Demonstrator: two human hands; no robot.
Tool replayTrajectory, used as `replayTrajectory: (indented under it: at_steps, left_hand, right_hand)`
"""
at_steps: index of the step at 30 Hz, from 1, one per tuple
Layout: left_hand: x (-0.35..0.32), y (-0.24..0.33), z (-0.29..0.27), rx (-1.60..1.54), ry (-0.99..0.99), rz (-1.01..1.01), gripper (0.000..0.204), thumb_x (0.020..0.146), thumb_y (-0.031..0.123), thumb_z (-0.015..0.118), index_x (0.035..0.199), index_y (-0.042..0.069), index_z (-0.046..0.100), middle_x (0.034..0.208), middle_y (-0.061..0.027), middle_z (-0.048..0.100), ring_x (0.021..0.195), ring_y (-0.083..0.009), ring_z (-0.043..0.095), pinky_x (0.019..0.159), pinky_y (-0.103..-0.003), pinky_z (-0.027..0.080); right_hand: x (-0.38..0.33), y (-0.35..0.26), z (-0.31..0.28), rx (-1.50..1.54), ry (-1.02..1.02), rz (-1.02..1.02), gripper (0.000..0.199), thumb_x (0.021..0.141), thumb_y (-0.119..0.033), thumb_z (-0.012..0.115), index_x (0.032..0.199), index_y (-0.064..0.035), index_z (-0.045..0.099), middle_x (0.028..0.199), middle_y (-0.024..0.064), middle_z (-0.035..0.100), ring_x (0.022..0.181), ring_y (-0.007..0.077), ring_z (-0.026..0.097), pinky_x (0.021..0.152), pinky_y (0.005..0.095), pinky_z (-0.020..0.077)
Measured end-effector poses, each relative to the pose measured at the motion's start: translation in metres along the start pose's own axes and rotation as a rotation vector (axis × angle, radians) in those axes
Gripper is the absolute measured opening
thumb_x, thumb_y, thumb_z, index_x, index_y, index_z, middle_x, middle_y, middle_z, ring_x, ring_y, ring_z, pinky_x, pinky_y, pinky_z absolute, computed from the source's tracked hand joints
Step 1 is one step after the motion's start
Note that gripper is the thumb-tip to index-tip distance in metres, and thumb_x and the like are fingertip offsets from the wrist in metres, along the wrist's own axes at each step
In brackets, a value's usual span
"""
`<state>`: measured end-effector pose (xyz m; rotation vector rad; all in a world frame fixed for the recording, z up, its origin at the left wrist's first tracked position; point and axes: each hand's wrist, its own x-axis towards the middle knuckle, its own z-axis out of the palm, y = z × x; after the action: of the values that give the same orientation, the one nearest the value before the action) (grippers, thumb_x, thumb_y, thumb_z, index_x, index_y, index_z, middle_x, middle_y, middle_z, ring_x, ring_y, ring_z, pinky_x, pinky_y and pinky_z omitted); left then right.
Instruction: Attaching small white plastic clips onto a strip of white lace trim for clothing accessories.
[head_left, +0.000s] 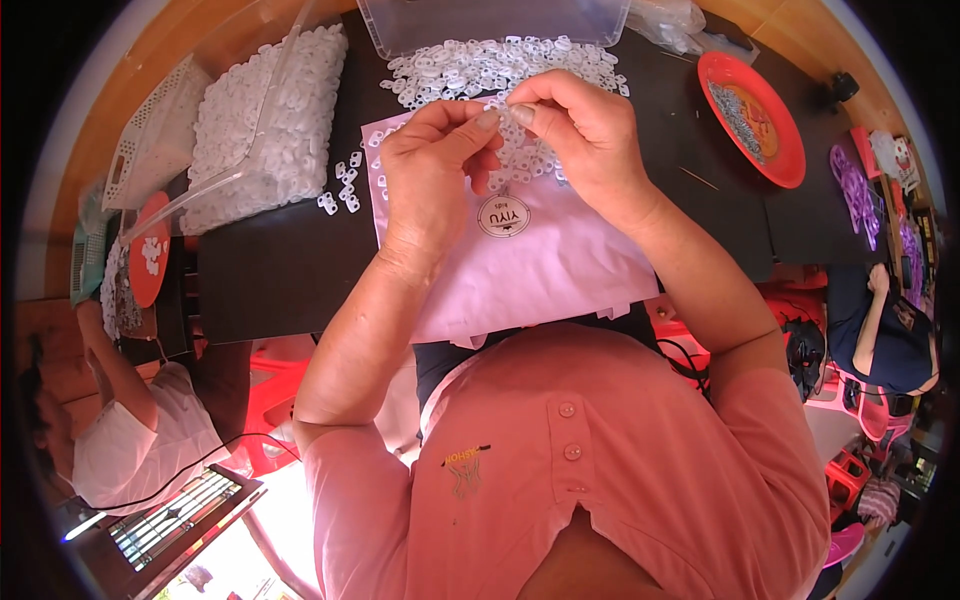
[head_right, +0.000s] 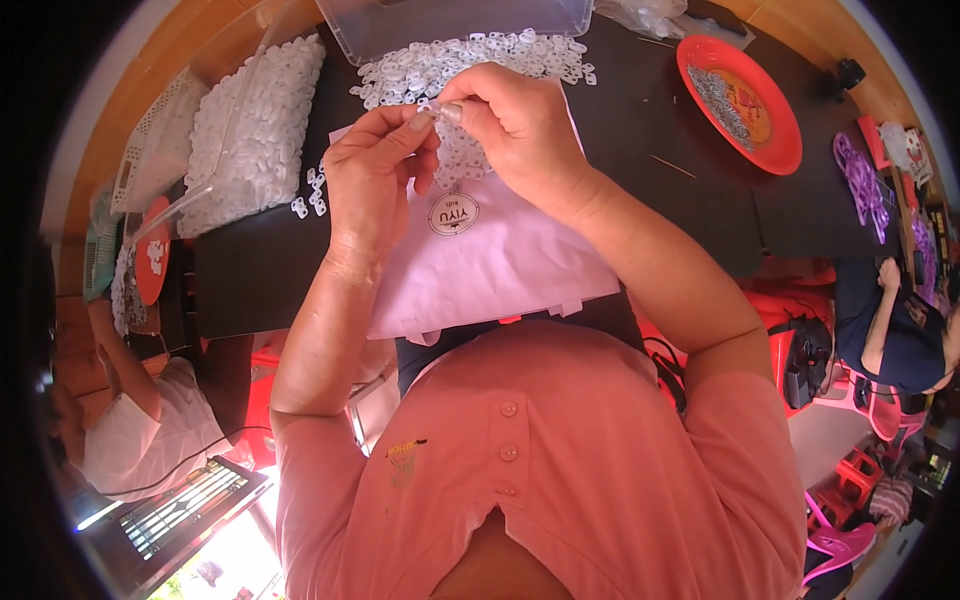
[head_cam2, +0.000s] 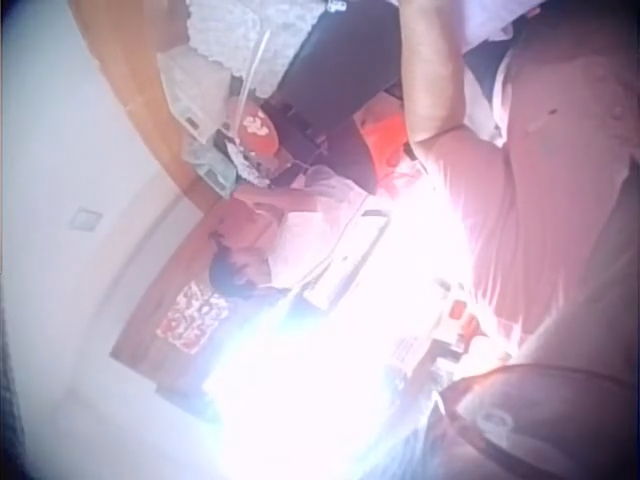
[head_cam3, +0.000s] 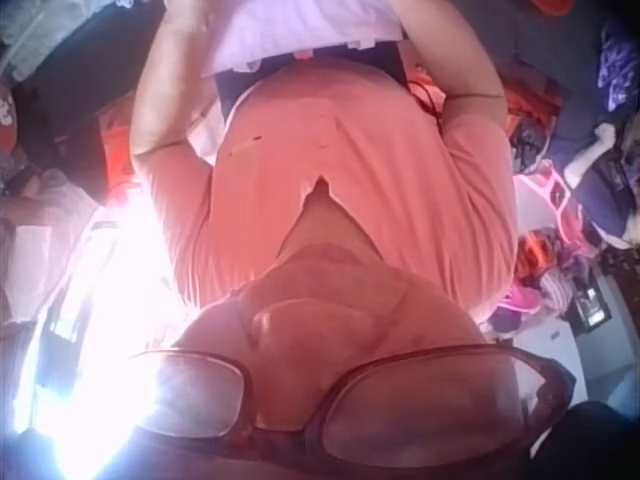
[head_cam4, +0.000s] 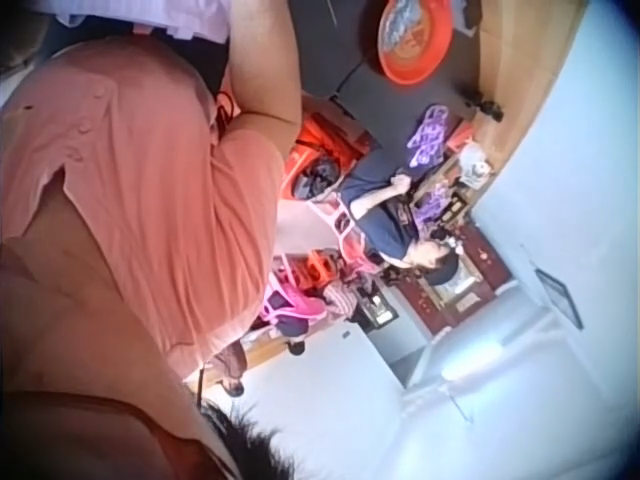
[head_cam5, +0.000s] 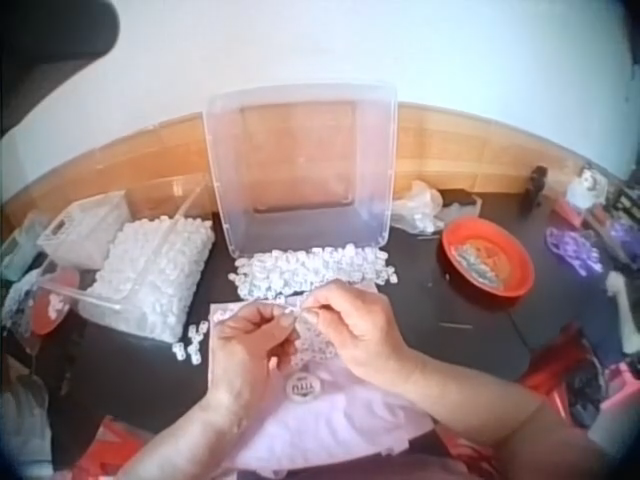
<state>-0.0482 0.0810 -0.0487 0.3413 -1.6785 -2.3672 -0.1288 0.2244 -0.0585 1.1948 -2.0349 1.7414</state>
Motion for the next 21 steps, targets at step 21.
replayTrajectory:
  at_steps: [21]
  left_hand:
    - [-0.012, -0.01, 0.005, 0.082, 0.063, 0.163, 0.006, 0.089, 0.003, 0.063, 0.089, -0.003, 0.063, 0.073, -0.0065, 0.063, 0.056, -0.0107, 0.055, 0.046, -0.022, 0.038]
  right_hand:
    - [-0.008, -0.016, 0.007, 0.263, -0.031, 0.29, 0.005, 0.083, 0.002, 0.061, 0.086, 0.002, 0.066, 0.07, 0.0031, 0.064, 0.061, 0.0061, 0.058, 0.052, 0.0224, 0.046]
